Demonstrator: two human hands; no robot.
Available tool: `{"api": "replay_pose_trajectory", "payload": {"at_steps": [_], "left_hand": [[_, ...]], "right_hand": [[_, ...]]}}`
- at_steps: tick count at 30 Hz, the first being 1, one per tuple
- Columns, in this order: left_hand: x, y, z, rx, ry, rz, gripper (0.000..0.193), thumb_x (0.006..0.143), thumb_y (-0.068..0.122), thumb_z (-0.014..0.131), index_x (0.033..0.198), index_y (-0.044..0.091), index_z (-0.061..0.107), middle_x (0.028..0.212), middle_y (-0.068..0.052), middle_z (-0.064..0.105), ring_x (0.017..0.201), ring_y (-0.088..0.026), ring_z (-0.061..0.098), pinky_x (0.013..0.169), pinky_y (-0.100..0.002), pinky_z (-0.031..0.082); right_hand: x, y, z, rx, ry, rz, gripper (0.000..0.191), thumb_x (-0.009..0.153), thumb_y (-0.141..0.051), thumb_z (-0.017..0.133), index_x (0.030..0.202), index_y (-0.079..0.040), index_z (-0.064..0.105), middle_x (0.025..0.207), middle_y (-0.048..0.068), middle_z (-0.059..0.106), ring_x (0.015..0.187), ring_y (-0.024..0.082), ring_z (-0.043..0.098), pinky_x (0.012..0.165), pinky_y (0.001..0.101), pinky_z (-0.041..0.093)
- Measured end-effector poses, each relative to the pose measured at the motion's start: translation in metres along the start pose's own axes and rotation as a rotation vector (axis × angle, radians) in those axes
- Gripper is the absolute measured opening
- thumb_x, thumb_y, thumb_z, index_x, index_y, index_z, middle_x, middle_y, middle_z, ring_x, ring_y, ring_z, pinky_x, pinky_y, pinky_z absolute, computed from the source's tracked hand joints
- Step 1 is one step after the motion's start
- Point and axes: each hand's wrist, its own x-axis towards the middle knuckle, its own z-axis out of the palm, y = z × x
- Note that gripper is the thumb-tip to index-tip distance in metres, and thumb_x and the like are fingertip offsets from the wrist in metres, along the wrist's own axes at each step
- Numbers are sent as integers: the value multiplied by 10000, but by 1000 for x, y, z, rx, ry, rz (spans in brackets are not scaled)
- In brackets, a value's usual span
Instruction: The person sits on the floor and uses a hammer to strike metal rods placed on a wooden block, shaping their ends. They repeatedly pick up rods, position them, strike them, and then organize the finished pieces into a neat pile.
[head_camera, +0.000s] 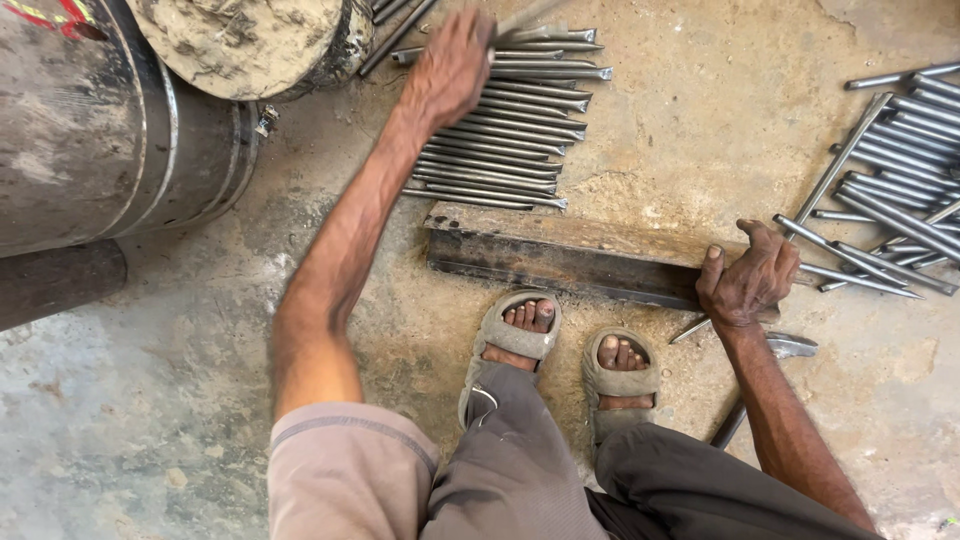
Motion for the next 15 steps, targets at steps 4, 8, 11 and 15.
{"api": "replay_pose_trajectory", "payload": {"at_steps": [4, 8, 11, 15], "left_hand": [[-46, 16, -1, -156, -421, 34, 250, 1110, 180, 473, 1272, -7, 510, 1102, -174, 481, 988, -269, 522, 841, -426, 550], [-77, 26, -9, -116, -325, 107, 338, 1057, 263, 523, 1272, 2, 511, 1202, -156, 496, 1081, -268, 543, 899, -408, 571], [-74, 21, -16, -20, -324, 124, 553, 940, 458, 599, 1199, -29, 550, 1080, -203, 530, 968, -298, 546, 724, -471, 557], [-46, -5, -21, 6, -186, -28, 424, 1074, 419, 621, 1192, 14, 579, 1070, -159, 568, 996, -265, 559, 818, -433, 534]], "right_hand": [[-3, 3, 2, -34, -4, -15, 525, 1193, -541, 366, 1357, -80, 557, 1140, 137, 632, 1100, 295, 554, 998, 492, 420], [-5, 2, 2, -15, -2, -7, 533, 1178, -544, 355, 1333, -77, 559, 1129, 137, 633, 1075, 297, 551, 977, 495, 428], [-5, 0, 0, -20, -7, -15, 530, 1191, -542, 359, 1335, -72, 558, 1143, 144, 633, 1086, 306, 551, 978, 498, 426], [-4, -4, -4, -19, -13, -28, 520, 1210, -533, 374, 1351, -66, 555, 1165, 149, 636, 1107, 314, 559, 999, 509, 423]]}}
